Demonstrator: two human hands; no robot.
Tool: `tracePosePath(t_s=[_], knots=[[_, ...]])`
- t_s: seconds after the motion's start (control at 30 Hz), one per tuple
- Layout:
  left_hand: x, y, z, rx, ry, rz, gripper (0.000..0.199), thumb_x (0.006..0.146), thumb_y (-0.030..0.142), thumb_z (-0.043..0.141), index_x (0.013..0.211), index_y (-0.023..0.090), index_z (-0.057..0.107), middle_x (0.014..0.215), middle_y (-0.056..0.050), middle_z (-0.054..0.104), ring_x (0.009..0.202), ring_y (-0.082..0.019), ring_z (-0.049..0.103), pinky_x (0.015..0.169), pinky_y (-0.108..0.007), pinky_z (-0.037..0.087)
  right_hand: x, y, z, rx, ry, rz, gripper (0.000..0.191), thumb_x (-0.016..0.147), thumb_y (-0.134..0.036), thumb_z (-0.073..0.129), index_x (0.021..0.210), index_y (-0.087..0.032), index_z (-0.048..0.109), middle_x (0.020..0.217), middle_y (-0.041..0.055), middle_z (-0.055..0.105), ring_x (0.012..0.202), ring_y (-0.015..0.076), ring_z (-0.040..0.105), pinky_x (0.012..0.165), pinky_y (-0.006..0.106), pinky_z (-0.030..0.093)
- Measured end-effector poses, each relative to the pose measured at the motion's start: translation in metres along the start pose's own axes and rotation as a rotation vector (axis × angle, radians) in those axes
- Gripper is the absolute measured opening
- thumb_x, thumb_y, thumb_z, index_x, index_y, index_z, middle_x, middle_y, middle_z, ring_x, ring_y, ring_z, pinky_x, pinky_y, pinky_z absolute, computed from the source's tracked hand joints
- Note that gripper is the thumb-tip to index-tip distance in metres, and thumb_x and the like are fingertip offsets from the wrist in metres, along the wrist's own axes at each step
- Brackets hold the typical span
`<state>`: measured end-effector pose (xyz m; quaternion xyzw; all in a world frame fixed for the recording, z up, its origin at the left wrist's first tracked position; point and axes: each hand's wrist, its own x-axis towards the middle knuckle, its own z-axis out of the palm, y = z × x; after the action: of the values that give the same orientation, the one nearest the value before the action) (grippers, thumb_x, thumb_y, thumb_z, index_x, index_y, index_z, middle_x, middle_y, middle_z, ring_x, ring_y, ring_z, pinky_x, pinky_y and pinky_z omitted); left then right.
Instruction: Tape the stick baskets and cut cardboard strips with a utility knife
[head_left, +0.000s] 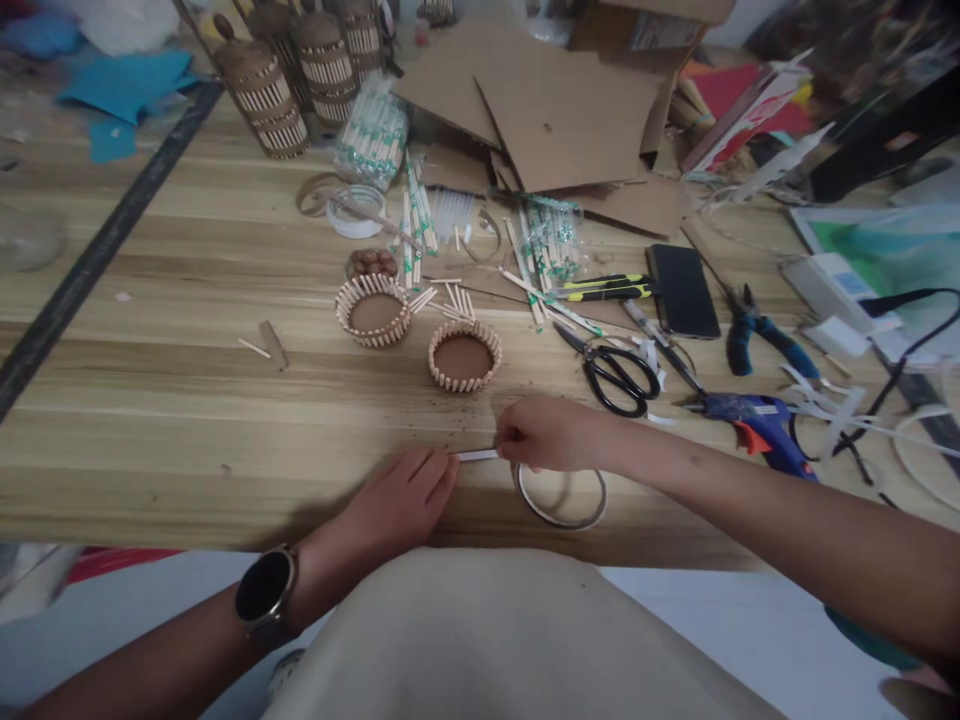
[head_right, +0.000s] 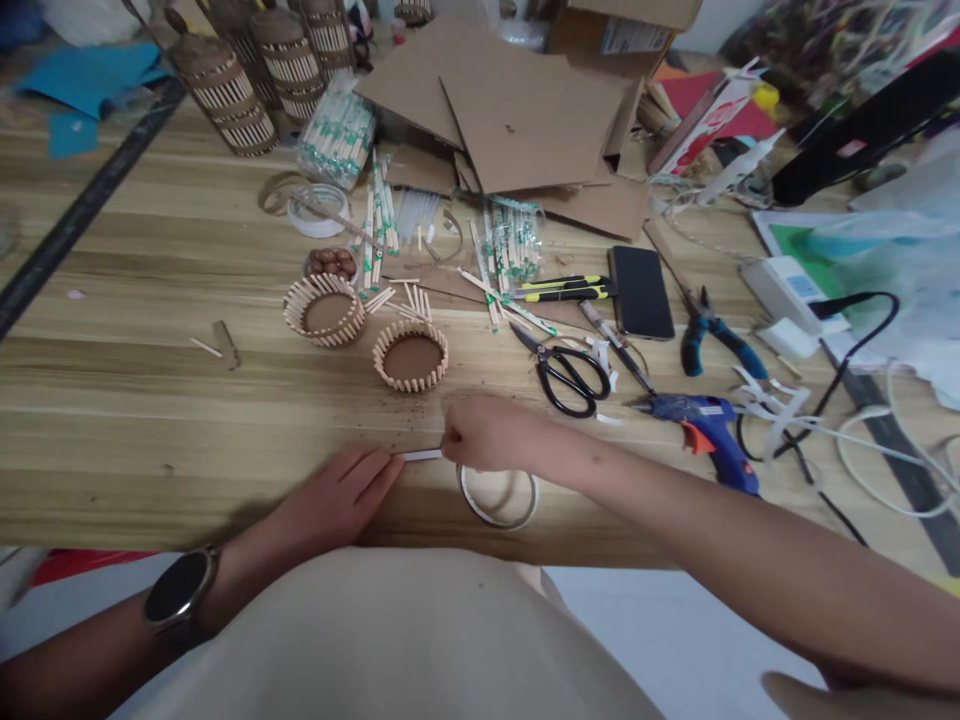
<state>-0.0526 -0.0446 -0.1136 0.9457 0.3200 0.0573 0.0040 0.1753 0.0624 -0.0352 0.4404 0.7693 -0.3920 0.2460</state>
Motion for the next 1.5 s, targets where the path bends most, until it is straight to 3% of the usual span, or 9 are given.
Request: tracePosePath(t_s=[0.2,0.37,0.5,0.6,0.8,1.0,1.2,1.4,1.5], knots=[[0.018,-0.003,-0.017,-0.039,-0.145,0.027,0.045,0.102,0.007,0.028,0.142,0.008,0.049,0.104,-0.014,0.070,0.094,-0.025,0.063,0.076,-0.035,0.052,0.000,0.001,0.001,0.018,0.010,-0.012,0.024,0.085,-0.022,0.055,0.068,-0.019,0.072,0.058,0.0029,0.069,0.052,0.0136,0.054,0.049,0.027,0.028],[0.023,-0.005,-0.020,-0.076,-0.148,0.016,0.038,0.101,0.007,0.033,0.130,0.007,0.058,0.100,-0.013,0.068,0.093,-0.026,0.062,0.076,-0.036,0.051,0.000,0.005,0.004,0.033,0.019,-0.013,0.023,0.086,-0.024,0.055,0.074,-0.019,0.074,0.060,0.0025,0.070,0.052,0.0139,0.055,0.050,0.027,0.030],[0.030,-0.009,-0.030,-0.186,-0.058,-0.109,0.034,0.104,0.013,0.034,0.100,0.012,0.067,0.091,-0.009,0.064,0.085,-0.023,0.058,0.075,-0.036,0.050,-0.005,0.005,0.005,0.035,0.036,-0.024,0.022,0.089,-0.026,0.056,0.081,-0.019,0.076,0.065,0.0024,0.072,0.057,0.0146,0.058,0.053,0.026,0.032],[0.044,-0.013,-0.041,-0.306,0.027,-0.222,0.029,0.103,0.017,0.040,0.097,0.013,0.068,0.094,-0.009,0.062,0.090,-0.024,0.057,0.081,-0.039,0.051,-0.011,0.001,0.004,0.015,0.056,-0.024,0.021,0.089,-0.026,0.057,0.084,-0.019,0.077,0.068,0.0032,0.072,0.061,0.0155,0.058,0.055,0.027,0.031],[0.071,-0.021,-0.048,-0.556,-0.176,-0.297,0.019,0.092,0.012,0.055,0.090,0.015,0.074,0.093,-0.007,0.068,0.096,-0.024,0.062,0.088,-0.037,0.049,-0.023,-0.008,0.002,-0.041,0.114,0.002,0.022,0.091,-0.027,0.057,0.092,-0.017,0.077,0.080,0.0071,0.075,0.070,0.0181,0.061,0.057,0.028,0.030],[0.076,-0.021,-0.053,-0.812,-0.209,-0.478,0.017,0.083,0.013,0.054,0.074,0.016,0.068,0.073,-0.001,0.066,0.073,-0.018,0.059,0.067,-0.028,0.041,-0.032,-0.015,0.000,-0.094,0.155,0.061,0.022,0.093,-0.027,0.055,0.097,-0.019,0.075,0.092,0.0070,0.077,0.083,0.0210,0.067,0.061,0.029,0.033],[0.076,-0.019,-0.054,-1.061,-0.257,-0.665,0.014,0.078,0.023,0.053,0.066,0.018,0.059,0.061,0.004,0.058,0.060,-0.013,0.051,0.054,-0.025,0.032,-0.047,-0.029,0.010,-0.228,0.227,0.081,0.024,0.098,-0.029,0.049,0.096,-0.019,0.071,0.090,0.0087,0.077,0.080,0.0219,0.070,0.055,0.030,0.028],[0.075,-0.015,-0.057,-1.088,-0.215,-0.734,0.014,0.076,0.026,0.052,0.065,0.018,0.057,0.062,0.004,0.058,0.061,-0.013,0.050,0.055,-0.024,0.029,-0.056,-0.041,0.038,-0.506,0.388,-0.080,0.019,0.087,-0.003,0.054,0.090,-0.017,0.066,0.084,0.0083,0.074,0.072,0.0194,0.070,0.048,0.029,0.029],[0.073,-0.012,-0.055,-1.075,-0.208,-0.741,0.014,0.076,0.026,0.052,0.065,0.018,0.058,0.065,0.003,0.061,0.064,-0.013,0.052,0.057,-0.025,0.031,-0.060,-0.039,0.048,-0.576,0.507,-0.187,0.021,0.080,0.001,0.053,0.085,-0.018,0.063,0.077,0.0071,0.071,0.066,0.0183,0.068,0.044,0.029,0.029]])
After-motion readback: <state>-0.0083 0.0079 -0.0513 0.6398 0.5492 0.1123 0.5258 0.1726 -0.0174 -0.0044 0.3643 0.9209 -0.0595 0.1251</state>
